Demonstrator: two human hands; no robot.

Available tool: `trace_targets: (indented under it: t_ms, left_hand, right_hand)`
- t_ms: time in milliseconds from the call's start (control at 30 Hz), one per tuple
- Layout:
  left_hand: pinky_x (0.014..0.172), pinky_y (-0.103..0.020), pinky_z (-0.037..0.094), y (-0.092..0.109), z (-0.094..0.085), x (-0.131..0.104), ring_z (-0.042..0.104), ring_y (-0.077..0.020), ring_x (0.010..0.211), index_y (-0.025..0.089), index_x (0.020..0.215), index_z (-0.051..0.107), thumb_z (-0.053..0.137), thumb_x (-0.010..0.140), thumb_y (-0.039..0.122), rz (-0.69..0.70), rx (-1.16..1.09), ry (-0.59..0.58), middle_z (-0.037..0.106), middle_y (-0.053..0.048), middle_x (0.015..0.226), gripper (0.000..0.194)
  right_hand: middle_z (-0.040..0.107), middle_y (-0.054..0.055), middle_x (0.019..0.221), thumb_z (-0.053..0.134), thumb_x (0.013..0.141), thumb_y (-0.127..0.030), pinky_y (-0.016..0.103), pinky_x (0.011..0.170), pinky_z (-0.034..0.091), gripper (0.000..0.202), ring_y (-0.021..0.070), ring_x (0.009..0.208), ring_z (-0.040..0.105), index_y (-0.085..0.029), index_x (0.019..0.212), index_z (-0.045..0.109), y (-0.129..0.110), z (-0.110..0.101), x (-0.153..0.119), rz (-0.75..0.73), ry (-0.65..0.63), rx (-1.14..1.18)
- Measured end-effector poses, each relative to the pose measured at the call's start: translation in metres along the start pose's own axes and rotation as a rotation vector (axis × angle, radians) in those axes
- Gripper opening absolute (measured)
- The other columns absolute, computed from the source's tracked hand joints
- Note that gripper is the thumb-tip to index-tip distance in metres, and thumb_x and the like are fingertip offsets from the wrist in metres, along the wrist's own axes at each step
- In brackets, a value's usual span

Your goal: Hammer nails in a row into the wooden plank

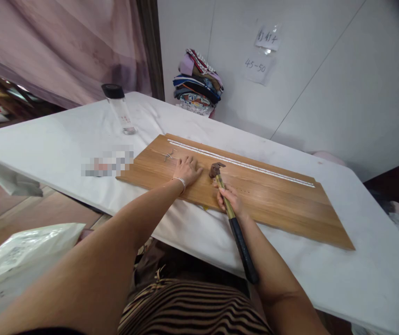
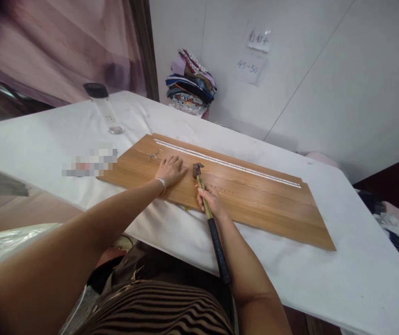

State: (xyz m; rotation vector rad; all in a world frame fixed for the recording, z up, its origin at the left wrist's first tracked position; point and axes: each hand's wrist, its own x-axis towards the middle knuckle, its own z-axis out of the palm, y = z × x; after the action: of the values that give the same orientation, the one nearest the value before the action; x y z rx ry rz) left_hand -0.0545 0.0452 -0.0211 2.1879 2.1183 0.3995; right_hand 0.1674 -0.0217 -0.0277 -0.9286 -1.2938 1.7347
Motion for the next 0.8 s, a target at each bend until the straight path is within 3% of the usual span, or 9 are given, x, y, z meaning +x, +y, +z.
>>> trace_targets:
  t_ms: [800]
  left_hand:
    - [0.122,-0.051,0.034,0.0009,-0.0019,-0.0006,0.048,-0.0340,0.145,0.019,0.128,0.068,0.043,0.105,0.046,0.003,0.007,-0.011,0.062,-0.017,0.150,0.044]
  right_hand:
    - [0.056,-0.011,0.049,0.078,0.074,-0.062,0.021,0.034,0.026,0.052,0.0091,0.031,0.042,-0.021,0.103,0.063,-0.0018,0.0024,-0.0008,0.010,0.015,-0.001]
